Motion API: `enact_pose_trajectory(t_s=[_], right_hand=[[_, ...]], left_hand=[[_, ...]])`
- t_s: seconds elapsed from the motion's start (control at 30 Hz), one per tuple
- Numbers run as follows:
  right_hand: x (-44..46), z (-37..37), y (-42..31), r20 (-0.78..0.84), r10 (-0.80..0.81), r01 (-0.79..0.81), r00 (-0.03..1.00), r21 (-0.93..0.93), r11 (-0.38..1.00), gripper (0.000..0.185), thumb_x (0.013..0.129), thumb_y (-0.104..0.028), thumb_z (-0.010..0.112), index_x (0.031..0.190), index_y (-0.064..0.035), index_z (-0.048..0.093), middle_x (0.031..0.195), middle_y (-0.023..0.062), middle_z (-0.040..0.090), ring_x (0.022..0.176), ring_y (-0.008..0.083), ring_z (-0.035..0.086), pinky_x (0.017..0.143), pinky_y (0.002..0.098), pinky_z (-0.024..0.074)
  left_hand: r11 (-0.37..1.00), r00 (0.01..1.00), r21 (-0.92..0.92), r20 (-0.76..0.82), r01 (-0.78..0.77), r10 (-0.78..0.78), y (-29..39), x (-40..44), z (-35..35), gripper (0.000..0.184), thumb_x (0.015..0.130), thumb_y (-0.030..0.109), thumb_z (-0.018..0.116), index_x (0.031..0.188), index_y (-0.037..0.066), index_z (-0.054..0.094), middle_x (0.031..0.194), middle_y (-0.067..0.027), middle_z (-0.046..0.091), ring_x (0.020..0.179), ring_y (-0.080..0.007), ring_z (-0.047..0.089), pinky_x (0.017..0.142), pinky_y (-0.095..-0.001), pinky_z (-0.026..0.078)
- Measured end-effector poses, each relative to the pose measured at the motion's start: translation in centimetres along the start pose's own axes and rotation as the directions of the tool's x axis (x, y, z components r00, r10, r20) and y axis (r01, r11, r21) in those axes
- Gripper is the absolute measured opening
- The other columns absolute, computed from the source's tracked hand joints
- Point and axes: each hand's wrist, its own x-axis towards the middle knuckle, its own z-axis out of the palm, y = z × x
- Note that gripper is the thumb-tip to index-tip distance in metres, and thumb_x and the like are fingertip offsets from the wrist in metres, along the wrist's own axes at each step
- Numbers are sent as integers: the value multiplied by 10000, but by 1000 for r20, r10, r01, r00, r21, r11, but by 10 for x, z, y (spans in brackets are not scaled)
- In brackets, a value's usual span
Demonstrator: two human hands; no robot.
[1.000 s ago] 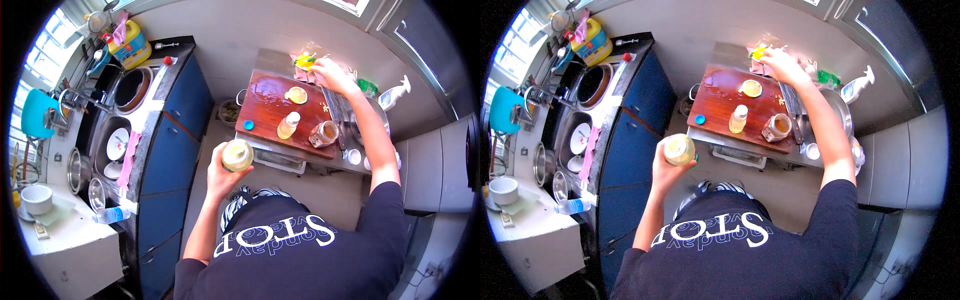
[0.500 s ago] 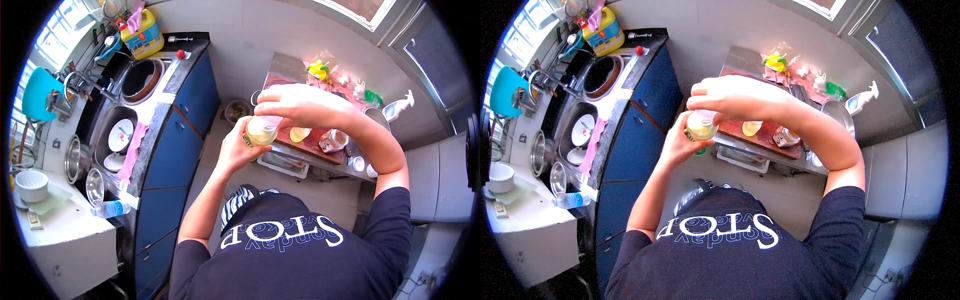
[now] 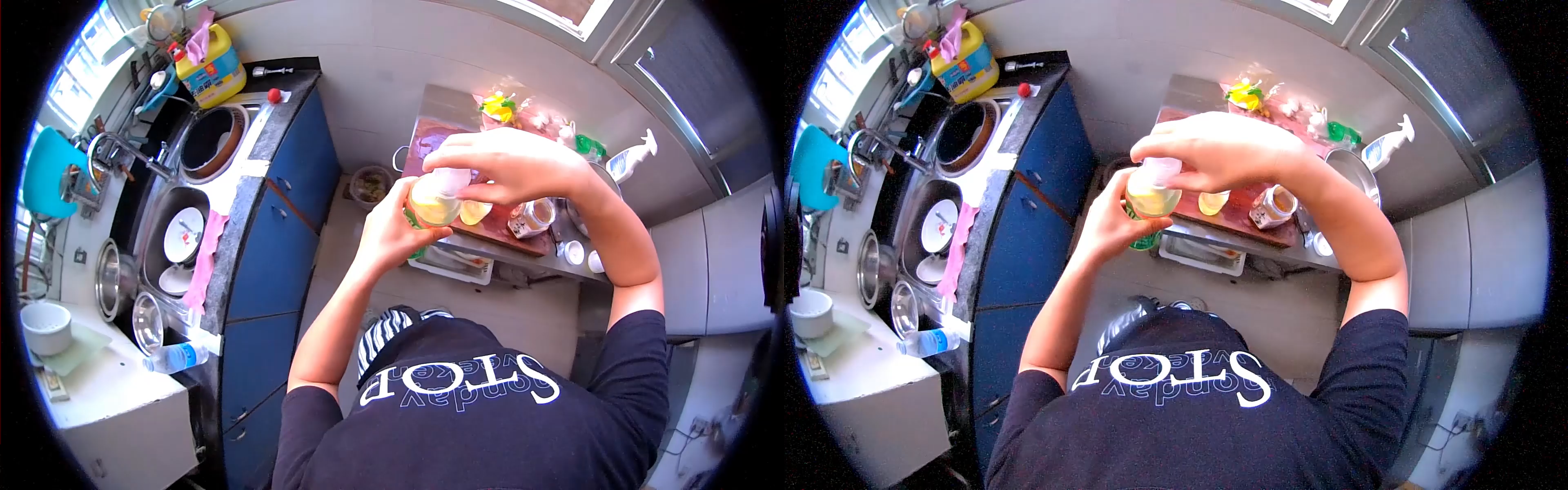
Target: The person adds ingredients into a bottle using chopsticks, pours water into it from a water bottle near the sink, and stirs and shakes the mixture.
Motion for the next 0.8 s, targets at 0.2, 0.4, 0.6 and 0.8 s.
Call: enact_pose_trajectory(t_s=[0.2,0.4,0.6,0.8], right_hand=[[-17,-12,-9,25,196,-194,980,-85,977,543,856,-520,544,1195,-96,557,1050,164,621,945,335,616,797,419,493],[-14,-30,-29,110,484,-461,868,-184,868,501,844,-386,637,1249,-108,539,1055,157,631,930,279,625,774,351,501],[-56,-5,-15,59,50,-53,997,56,997,375,855,-279,634,1155,-67,556,1018,116,575,907,296,600,736,381,493],[-97,31,-32,-63,126,-126,990,0,992,305,821,-274,638,1033,-63,580,953,110,560,737,310,614,628,372,516]], left_hand=[[997,998,49,-3,-58,59,2,4,10,727,603,300,857,1195,74,500,1110,-132,616,1022,-275,616,874,-353,485],[982,986,130,119,-135,120,14,2,18,747,600,304,856,1211,75,493,1125,-133,612,1045,-276,605,887,-352,479],[996,969,-63,232,-68,81,3,1,31,778,586,292,867,1224,61,486,1119,-137,609,1054,-257,597,903,-350,469],[992,948,-58,294,-113,125,2,-18,59,784,564,267,877,1209,46,490,1124,-142,596,1056,-272,587,907,-352,467]])
